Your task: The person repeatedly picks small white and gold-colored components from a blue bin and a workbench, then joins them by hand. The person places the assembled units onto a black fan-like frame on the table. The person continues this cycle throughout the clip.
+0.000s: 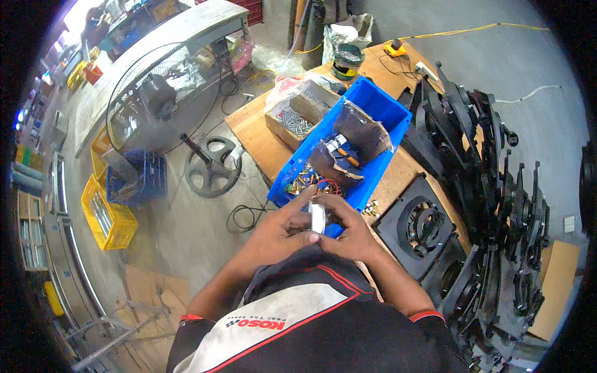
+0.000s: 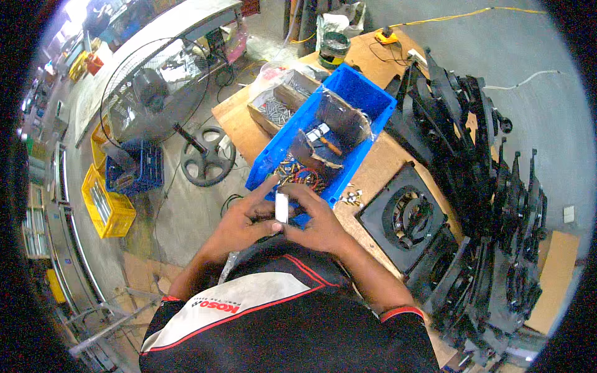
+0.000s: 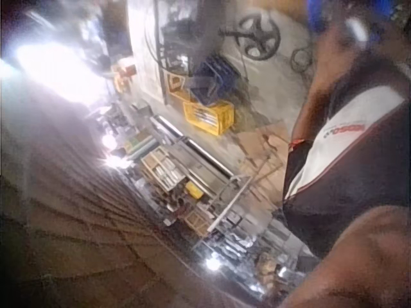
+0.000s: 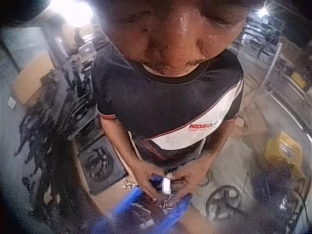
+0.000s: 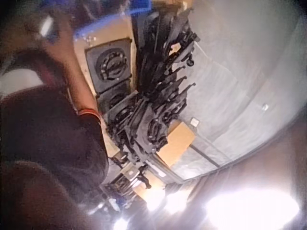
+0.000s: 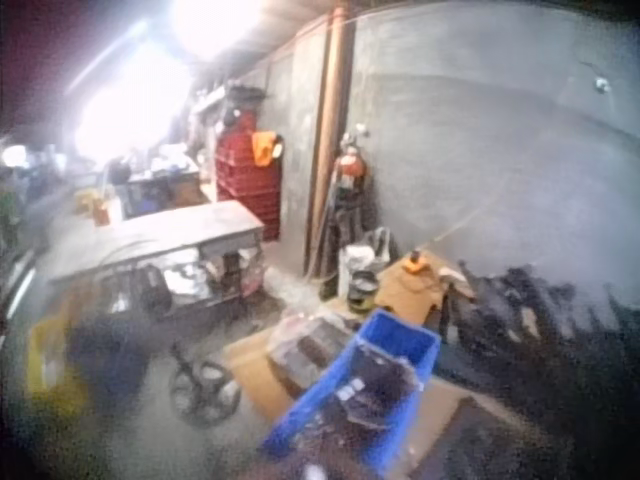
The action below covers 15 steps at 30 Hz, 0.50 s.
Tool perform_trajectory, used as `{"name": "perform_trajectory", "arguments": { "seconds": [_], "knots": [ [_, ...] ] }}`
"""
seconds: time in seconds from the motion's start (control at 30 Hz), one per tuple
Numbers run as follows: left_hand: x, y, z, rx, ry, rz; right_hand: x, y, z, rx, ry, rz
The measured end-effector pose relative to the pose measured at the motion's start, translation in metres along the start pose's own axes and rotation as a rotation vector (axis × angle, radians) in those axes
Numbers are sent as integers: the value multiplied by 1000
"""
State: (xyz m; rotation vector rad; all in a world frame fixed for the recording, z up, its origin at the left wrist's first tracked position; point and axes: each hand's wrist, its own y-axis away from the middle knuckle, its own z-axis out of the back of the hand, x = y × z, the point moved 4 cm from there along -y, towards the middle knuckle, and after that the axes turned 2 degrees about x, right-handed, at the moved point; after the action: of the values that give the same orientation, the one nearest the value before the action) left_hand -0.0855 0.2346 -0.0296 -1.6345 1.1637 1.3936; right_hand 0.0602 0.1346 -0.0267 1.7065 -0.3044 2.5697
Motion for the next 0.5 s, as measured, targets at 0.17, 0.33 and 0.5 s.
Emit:
{"name": "perform_trajectory", "arguments": {
  "seconds": [0.17,0.33,0.5],
  "knots": [
    [7,-19,11,-254,-280,-72,-13,33,33,-276,-74,-136],
    [56,-77,-3,133,-1055,-44,-10,57,52,-406,-9,-219],
    [120,-122,-28,401,-1439,177,-15,80,52,-494,-4,-221]
  ]
}}
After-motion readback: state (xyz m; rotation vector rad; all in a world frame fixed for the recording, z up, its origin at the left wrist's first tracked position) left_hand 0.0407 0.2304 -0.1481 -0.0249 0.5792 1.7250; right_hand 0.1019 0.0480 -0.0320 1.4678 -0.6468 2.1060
